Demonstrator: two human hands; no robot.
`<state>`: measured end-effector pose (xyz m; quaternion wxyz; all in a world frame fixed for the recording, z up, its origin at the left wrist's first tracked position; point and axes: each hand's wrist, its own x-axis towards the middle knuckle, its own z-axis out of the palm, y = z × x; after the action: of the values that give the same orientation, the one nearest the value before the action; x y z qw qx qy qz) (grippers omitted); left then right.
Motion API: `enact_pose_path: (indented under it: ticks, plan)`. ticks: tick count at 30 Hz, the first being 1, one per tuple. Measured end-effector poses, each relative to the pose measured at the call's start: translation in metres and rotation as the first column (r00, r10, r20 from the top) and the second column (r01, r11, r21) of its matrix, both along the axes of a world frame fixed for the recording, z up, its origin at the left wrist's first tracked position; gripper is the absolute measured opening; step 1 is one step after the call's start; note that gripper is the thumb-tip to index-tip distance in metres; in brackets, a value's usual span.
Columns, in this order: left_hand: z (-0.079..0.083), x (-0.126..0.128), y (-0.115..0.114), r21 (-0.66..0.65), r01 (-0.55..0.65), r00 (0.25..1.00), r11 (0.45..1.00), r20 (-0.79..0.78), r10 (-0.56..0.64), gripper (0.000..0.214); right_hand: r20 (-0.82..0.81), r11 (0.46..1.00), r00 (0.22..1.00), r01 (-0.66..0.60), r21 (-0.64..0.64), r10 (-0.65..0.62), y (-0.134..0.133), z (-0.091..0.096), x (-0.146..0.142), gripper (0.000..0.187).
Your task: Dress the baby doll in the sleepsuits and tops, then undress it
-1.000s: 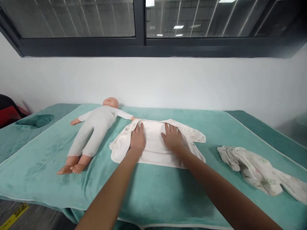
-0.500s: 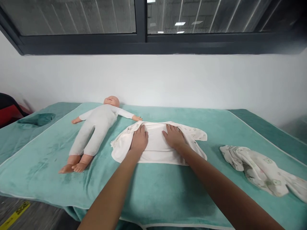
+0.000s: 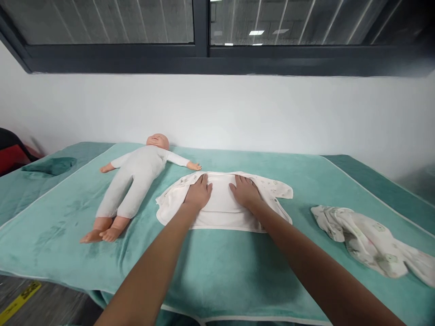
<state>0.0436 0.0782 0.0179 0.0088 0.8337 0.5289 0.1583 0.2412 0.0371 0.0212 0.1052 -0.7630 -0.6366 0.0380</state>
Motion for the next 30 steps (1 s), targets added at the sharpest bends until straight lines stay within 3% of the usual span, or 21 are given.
enact_pose_path:
  ticks: [7,14,25,30]
  plan:
    - [0.000,0.002,0.005,-0.023,-0.019,1.000,1.000,-0.012,0.018,0.054,-0.015,0.992,0.992,0.123,0.017,-0.123,0.019,0.001,-0.019,0.048]
    - [-0.007,0.003,0.007,-0.051,-0.017,0.999,0.999,-0.033,0.016,0.053,0.027,0.991,0.993,0.109,0.084,-0.111,0.014,-0.009,-0.026,0.055]
    - [-0.009,0.000,0.000,0.003,0.012,1.000,1.000,-0.006,-0.012,0.050,0.093,0.993,0.989,-0.115,0.021,0.112,0.002,-0.018,-0.017,0.066]
    - [-0.007,-0.004,-0.018,0.053,0.015,1.000,0.998,0.023,-0.016,0.046,0.092,0.982,0.978,-0.188,0.007,0.187,-0.012,-0.017,-0.016,0.065]
